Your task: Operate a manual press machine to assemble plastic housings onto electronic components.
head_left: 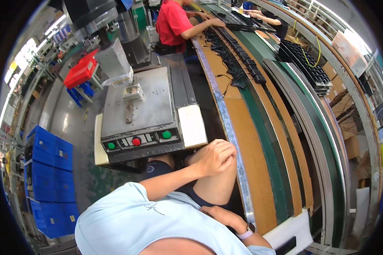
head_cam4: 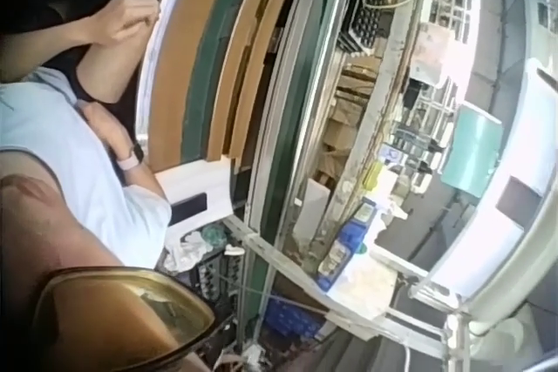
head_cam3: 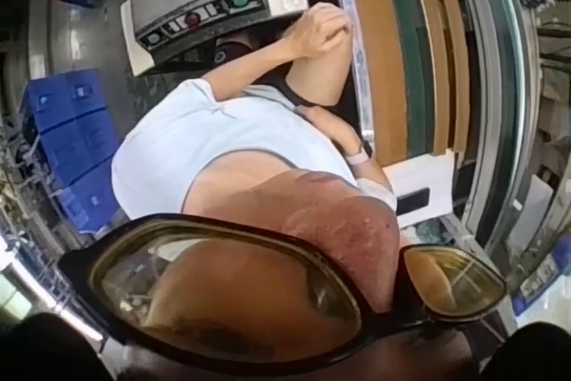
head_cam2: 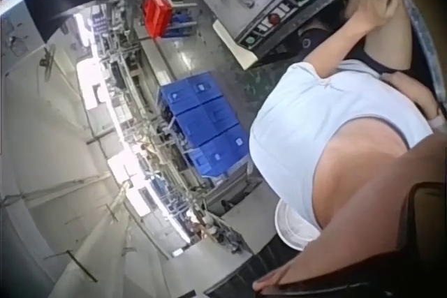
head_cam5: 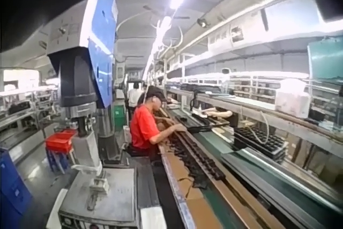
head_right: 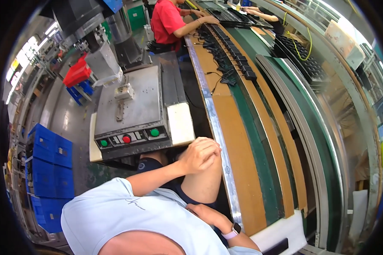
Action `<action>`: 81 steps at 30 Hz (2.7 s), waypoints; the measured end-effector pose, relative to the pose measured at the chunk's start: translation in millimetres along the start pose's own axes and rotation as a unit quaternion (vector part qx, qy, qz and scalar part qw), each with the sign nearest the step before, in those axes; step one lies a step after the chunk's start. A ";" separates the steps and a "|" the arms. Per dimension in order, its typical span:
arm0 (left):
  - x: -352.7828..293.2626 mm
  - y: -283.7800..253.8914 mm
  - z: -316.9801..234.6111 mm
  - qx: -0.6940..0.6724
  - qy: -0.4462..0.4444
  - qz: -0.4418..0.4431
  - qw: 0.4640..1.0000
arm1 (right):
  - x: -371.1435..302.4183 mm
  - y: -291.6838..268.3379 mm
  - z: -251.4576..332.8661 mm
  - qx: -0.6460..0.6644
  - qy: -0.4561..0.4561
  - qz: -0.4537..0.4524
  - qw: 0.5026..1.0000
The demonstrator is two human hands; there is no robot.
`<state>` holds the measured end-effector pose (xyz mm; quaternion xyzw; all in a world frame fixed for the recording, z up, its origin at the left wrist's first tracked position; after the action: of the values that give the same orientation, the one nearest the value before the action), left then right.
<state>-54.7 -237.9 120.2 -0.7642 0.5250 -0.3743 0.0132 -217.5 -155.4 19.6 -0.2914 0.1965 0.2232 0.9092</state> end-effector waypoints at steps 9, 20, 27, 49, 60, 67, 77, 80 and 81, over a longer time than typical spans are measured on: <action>-28.0 -2.4 10.6 -0.051 0.069 -0.057 0.995 | -38.2 -86.6 74.5 -0.069 0.002 -0.176 0.982; -21.7 -5.5 18.4 -0.122 0.069 -0.024 0.990 | -25.4 -543.2 -47.5 -0.368 0.119 -0.584 0.714; -8.3 -13.5 25.5 -0.211 0.042 -0.014 0.976 | 93.4 -673.7 -184.0 -0.426 0.200 -0.544 0.695; -14.2 -9.3 33.3 -0.198 0.032 -0.025 0.979 | 216.6 -710.9 -187.4 -0.467 0.216 -0.446 0.732; -42.2 -28.9 12.9 -0.135 0.030 -0.052 0.989 | 70.4 -564.3 -173.7 -0.209 0.239 -0.331 0.889; -73.6 -81.1 -13.3 -0.149 0.049 -0.085 0.984 | -159.5 -378.1 -129.8 -0.088 0.618 -0.173 0.761; -95.8 -111.7 -24.7 -0.156 0.083 -0.082 0.981 | -183.8 -303.0 -103.6 -0.343 0.532 -0.464 0.619; -106.4 -126.4 -30.9 -0.152 0.068 -0.052 0.985 | -216.8 -322.2 0.0 -0.411 0.483 -0.593 0.495; -112.2 -132.7 -33.1 -0.141 0.065 -0.066 0.986 | -210.5 -330.7 42.7 -0.427 0.381 -0.649 0.502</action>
<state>12.2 -75.0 136.2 -0.7654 0.5211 -0.3452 -0.1533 -209.0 -431.9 300.6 -0.7471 0.1603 -0.5045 0.4020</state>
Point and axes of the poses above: each hand's wrist, its own x-axis towards the middle knuckle, its own y-axis out of the palm, z = x × y, the point moved 7 cm from there along x, towards the middle knuckle, and after that the axes turned 15 degrees about -x, right-handed, at the moved point
